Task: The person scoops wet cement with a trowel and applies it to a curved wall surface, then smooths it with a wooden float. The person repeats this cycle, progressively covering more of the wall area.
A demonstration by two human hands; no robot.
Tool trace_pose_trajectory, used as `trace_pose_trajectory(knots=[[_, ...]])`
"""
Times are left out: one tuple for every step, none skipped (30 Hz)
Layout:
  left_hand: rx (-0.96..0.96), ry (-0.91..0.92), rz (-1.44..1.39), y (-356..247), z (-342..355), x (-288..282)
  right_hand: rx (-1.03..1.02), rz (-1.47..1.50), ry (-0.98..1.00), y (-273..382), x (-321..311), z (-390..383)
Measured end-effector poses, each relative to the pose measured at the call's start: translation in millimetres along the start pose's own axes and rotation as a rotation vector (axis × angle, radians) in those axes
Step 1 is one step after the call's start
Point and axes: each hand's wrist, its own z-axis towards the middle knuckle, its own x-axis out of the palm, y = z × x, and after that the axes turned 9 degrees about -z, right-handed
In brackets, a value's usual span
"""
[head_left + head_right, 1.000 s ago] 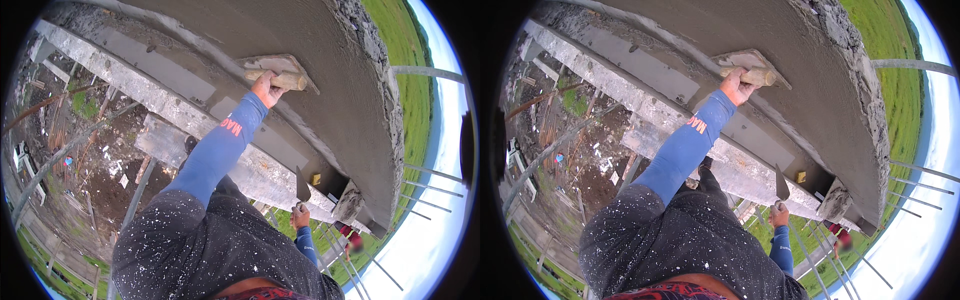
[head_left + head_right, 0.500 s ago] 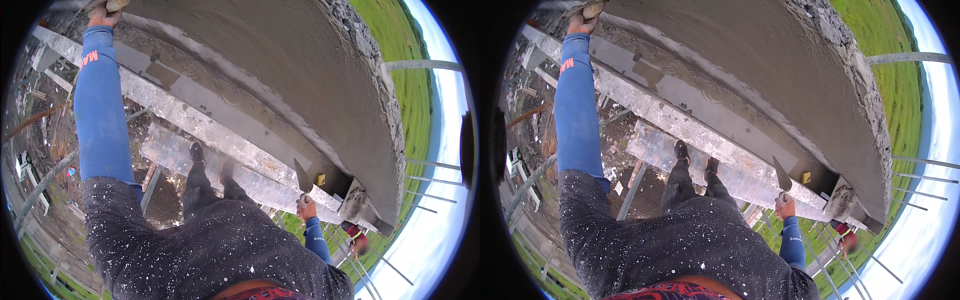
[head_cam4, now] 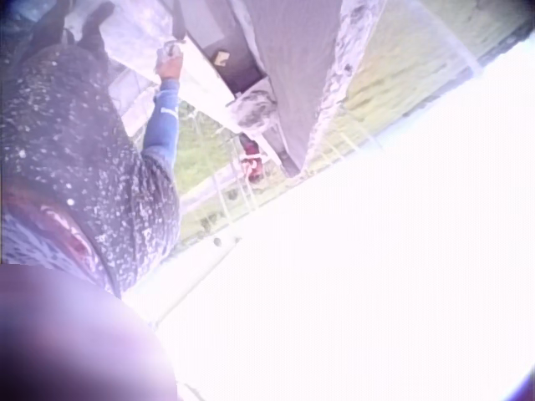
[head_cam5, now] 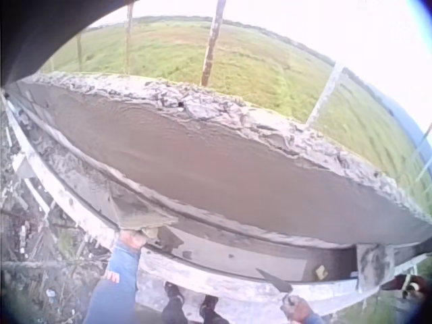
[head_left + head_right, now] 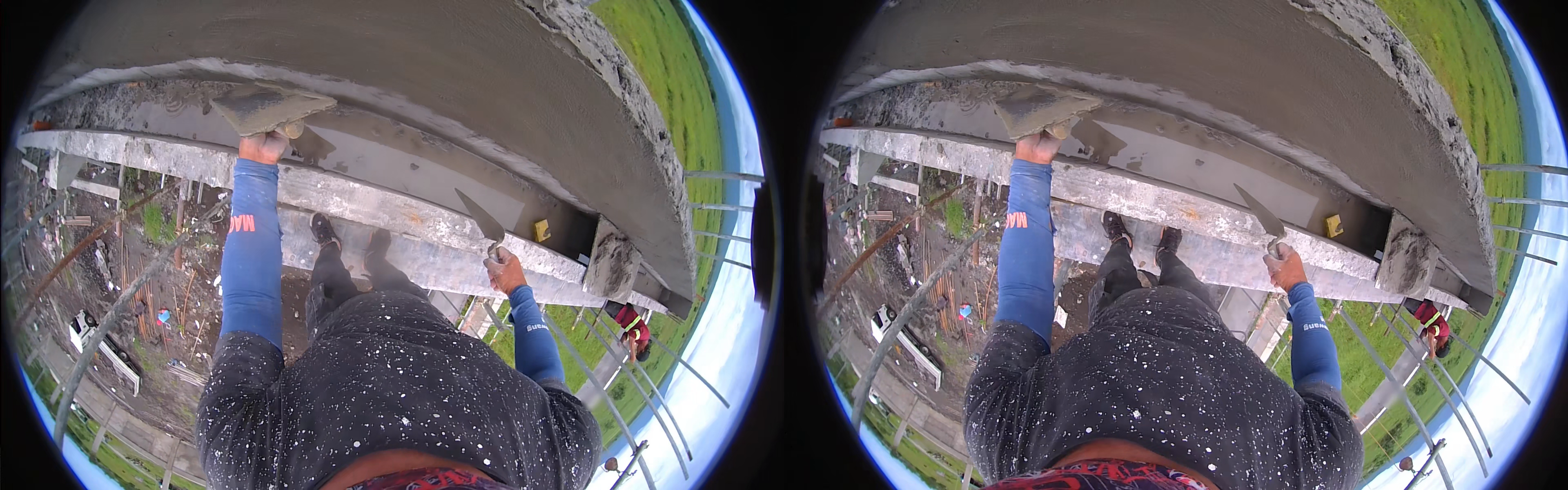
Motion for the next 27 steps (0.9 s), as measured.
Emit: trace_pose_trajectory(knots=[[-0.085, -0.072, -0.051, 51, -5, -3, -0.004, 0.037, -0.006, -7, -5, 0], [-0.152, -0.089, -0.041, 102, -12, -3, -0.02, 0.042, -0.025, -15, -9, 0], [-0.26, -0.152, -0.068, 147, -16, 4, -0.025, 0.069, -0.034, -24, -14, 0], [-0.331, -0.059, -0.094, 193, -24, 13, -0.022, 0.112, -0.034, -33, -18, 0], [-0.379, -0.084, -0.102, 233, -29, 27, -0.009, 0.141, -0.047, -43, -20, -1], [-0.424, -0.164, -0.097, 267, -36, 40, -0.019, 0.135, -0.069, -53, -22, -4], [-0.443, -0.197, -0.121, 297, -43, 55, -0.004, 0.146, -0.08, -62, -23, -7], [-0.458, -0.242, -0.136, 323, -45, 70, 0.052, 0.17, -0.09, -69, -21, -9], [-0.475, -0.339, -0.169, 342, -48, 83, 0.041, 0.188, -0.117, -76, -18, -15], [-0.489, -0.4, -0.219, 356, -49, 91, 0.022, 0.191, -0.14, -82, -14, -21], [-0.513, -0.422, -0.198, 364, -47, 97, 0.039, 0.213, -0.154, -86, -8, -28], [-0.537, -0.427, -0.187, 370, -40, 102, 0.071, 0.261, -0.158, -88, -2, -35], [-0.556, -0.436, -0.183, 374, -36, 105, 0.117, 0.281, -0.174, -88, 7, -43], [-0.564, -0.433, -0.215, 375, -34, 105, 0.107, 0.291, -0.189, -88, 16, -53], [-0.554, -0.419, -0.246, 371, -27, 107, 0.148, 0.325, -0.18, -85, 25, -57], [-0.536, -0.411, -0.265, 360, -16, 109, 0.164, 0.269, -0.15, -81, 31, -61], [-0.548, -0.435, -0.293, 347, -8, 111, 0.188, 0.248, -0.153, -76, 39, -66], [-0.53, -0.395, -0.303, 330, 2, 111, 0.213, 0.268, -0.138, -72, 46, -70], [-0.528, -0.392, -0.297, 310, 6, 107, 0.192, 0.276, -0.12, -67, 52, -72], [-0.529, -0.387, -0.291, 288, 9, 104, 0.226, 0.298, -0.096, -63, 55, -75], [-0.602, -0.329, -0.26, 257, 20, 102, 0.199, 0.288, -0.105, -59, 57, -75], [-0.583, -0.277, -0.163, 226, 29, 100, 0.209, 0.286, -0.1, -55, 59, -76], [-0.518, -0.267, -0.165, 195, 41, 100, 0.243, 0.291, -0.083, -52, 60, -77], [-0.465, -0.282, -0.118, 159, 56, 100, 0.226, 0.263, -0.095, -49, 60, -77], [-0.399, -0.273, -0.096, 124, 67, 100, 0.229, 0.245, -0.1, -47, 59, -78], [-0.371, -0.279, -0.044, 89, 78, 99, 0.286, 0.232, -0.118, -44, 58, -78], [-0.404, -0.319, -0.033, 50, 91, 100, 0.268, 0.189, -0.112, -42, 56, -78]])
